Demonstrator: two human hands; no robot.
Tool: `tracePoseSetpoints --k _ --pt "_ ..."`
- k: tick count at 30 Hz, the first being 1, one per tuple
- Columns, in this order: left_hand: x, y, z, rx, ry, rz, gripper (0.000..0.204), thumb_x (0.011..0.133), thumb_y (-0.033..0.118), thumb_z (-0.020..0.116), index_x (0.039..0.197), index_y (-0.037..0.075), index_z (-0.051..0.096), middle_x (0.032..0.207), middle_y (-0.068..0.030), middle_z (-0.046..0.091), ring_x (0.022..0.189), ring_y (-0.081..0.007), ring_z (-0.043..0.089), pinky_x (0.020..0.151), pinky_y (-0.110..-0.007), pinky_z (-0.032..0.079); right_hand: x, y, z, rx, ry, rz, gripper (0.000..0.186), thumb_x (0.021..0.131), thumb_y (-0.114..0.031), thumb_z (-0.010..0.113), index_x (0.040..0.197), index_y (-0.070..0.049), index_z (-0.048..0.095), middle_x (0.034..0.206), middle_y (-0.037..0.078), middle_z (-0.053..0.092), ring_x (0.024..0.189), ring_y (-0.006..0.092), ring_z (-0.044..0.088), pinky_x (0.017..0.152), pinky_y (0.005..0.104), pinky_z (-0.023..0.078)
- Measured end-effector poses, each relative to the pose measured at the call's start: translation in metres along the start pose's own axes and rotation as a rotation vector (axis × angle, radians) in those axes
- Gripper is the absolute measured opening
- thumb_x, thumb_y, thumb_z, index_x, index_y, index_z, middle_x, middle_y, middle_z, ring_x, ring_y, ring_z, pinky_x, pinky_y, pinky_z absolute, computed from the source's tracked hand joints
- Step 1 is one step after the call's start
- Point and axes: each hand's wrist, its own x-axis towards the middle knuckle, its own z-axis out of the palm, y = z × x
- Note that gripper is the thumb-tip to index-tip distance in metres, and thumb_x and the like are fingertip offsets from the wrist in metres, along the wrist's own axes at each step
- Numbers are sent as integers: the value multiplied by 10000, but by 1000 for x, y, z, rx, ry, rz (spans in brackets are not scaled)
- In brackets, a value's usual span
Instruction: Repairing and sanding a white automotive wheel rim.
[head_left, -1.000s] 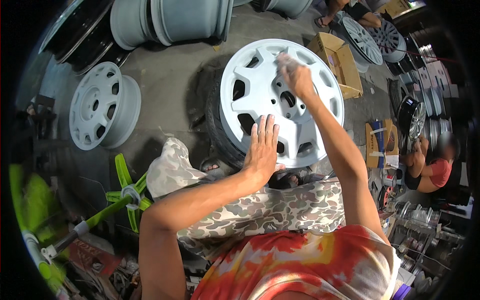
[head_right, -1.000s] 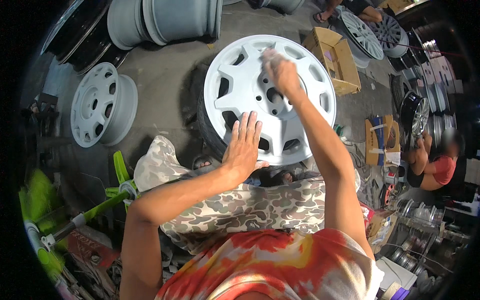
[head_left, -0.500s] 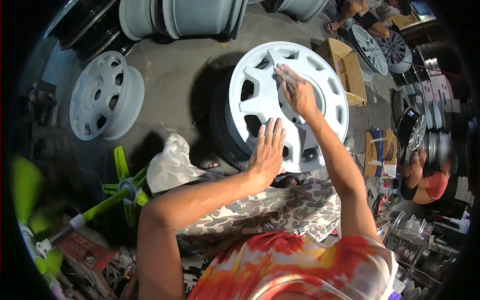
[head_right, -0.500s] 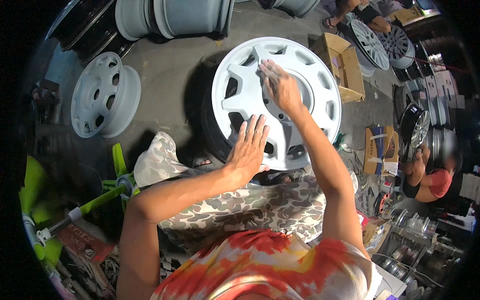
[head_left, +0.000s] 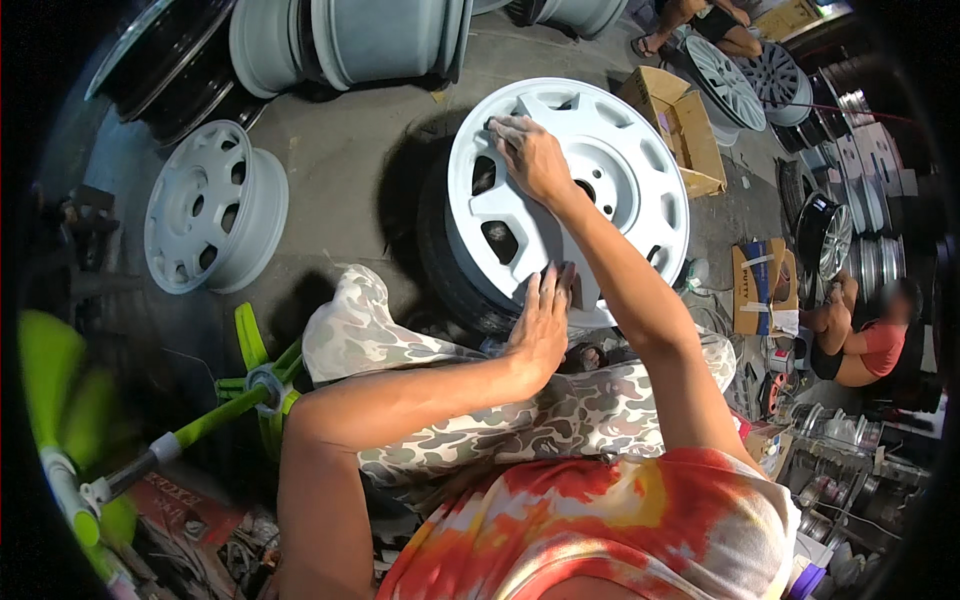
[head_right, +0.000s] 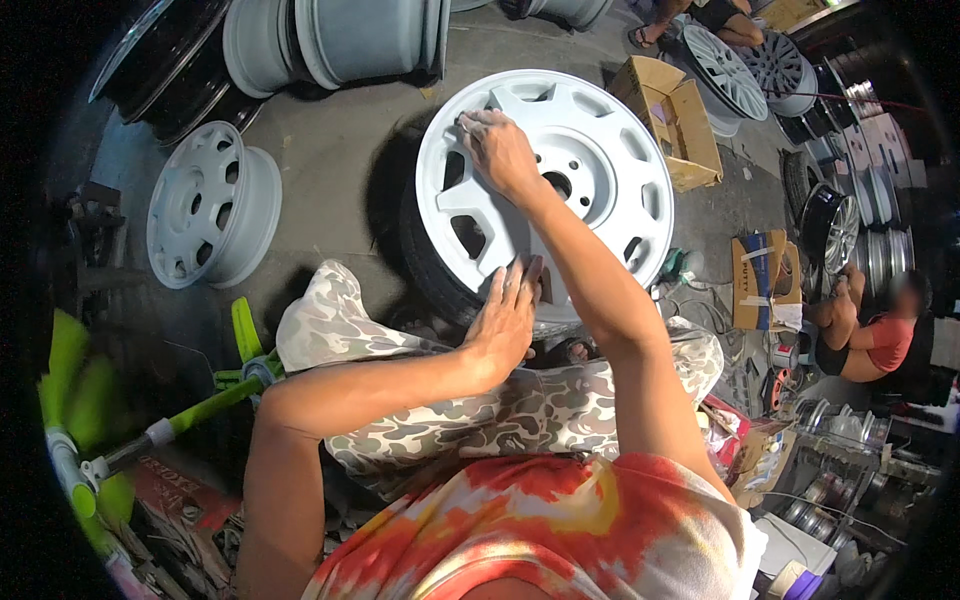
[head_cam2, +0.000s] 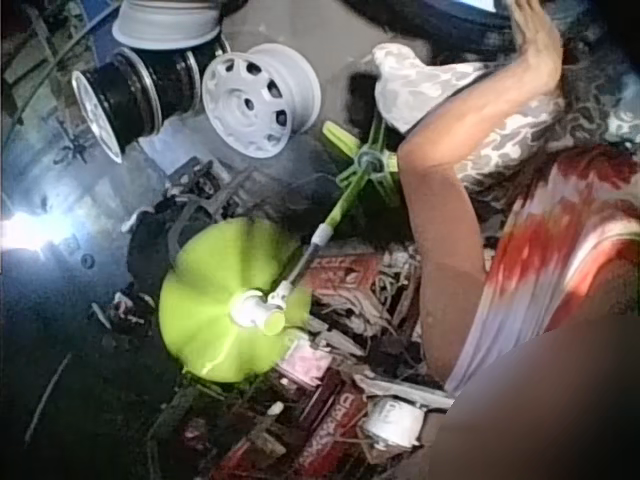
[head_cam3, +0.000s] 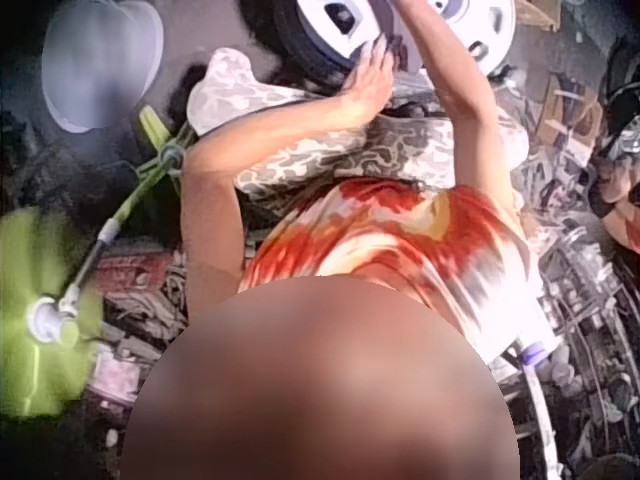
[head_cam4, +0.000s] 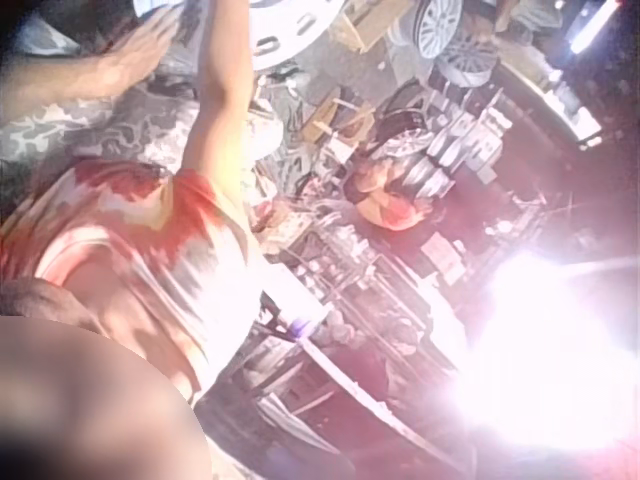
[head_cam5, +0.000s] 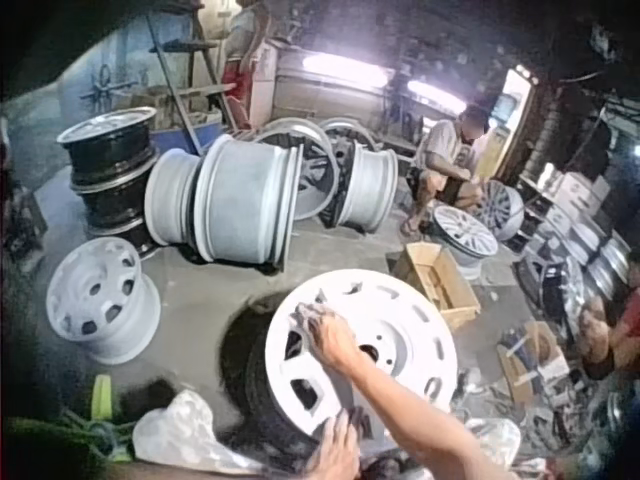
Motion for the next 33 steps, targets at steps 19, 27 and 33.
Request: tracePoseSetpoints --k 19,27,33 --pt "-47 39 30 -266 -6 303 616 952 187 537 1460 -146 428 1526 -323 405 1461 -451 350 1217 -563 256 -193 -88 -154 57 -629 -223 579 831 -146 715 1389 -55 587 1375 79 549 1301 277 505 1074 429 441" --pt "-35 -3 9 -360 28 313 640 991 319 613 1395 -160 484 1483 -339 469 1384 -457 471 1163 -535 367 -262 -39 -207 -259 -311 118 494 856 -66 697 1347 -100 647 1185 105 619 1072 304 575 978 449 487" --pt "-18 -15 7 -704 30 464 384 987 315 629 864 -41 704 885 -246 677 871 -444 676 799 -526 534 -197 -25 -174 -311 102 238 396 834 -28 697 1218 -119 723 1043 108 607 960 321 561 843 438 489"
